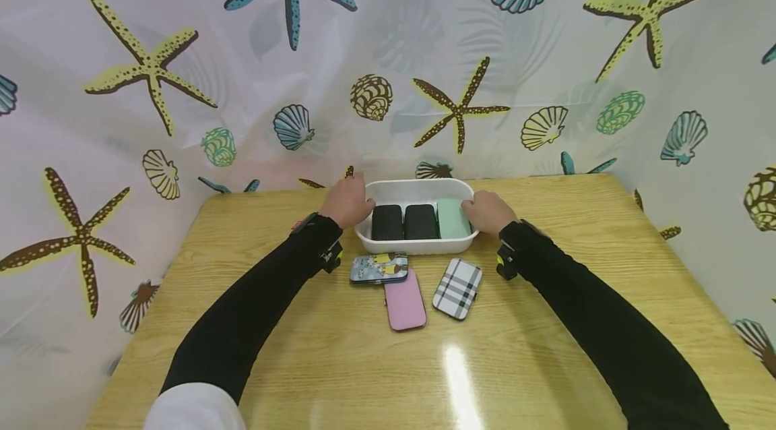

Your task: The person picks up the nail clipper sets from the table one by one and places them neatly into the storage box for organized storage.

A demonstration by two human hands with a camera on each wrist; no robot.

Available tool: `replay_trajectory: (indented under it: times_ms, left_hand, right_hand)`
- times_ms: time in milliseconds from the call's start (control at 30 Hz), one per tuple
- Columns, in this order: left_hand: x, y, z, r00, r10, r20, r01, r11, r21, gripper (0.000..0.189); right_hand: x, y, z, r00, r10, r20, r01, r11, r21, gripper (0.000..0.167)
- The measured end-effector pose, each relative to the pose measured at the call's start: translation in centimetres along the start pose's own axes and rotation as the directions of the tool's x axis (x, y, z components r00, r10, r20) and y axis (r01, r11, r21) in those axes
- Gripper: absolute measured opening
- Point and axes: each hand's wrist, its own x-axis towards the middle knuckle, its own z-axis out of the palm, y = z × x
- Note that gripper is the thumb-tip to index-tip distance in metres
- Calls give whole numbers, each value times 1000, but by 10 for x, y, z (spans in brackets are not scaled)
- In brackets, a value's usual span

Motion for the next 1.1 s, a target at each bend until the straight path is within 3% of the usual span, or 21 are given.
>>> replay_trajectory:
  times_ms: [200, 500, 633, 867, 1100]
  left_hand:
    - [-2, -4, 5, 997, -45, 67, 46, 999, -14, 40]
    - [0, -7, 21, 990, -139, 5, 138, 990, 19, 32]
    - [-2, -6, 20, 982, -186, 36, 184, 982, 50, 26]
    - [-4, -11, 14, 975, -191, 109, 184, 980, 78, 32]
    - [0, -5, 20, 971, -181, 156, 173, 983, 64, 31]
  right_hand:
    - [8, 4, 6, 1000, 5, -3, -5, 1000, 3, 42]
    - [11, 3, 7, 1000, -15, -16, 15, 1000, -10, 42]
    - [8, -1, 5, 1000, -11, -1, 11, 1000, -20, 42]
    - [2, -4, 3, 1000, -14, -1, 14, 1000, -24, 41]
    - [5, 5, 0, 1000, -28, -13, 27, 997, -66, 42]
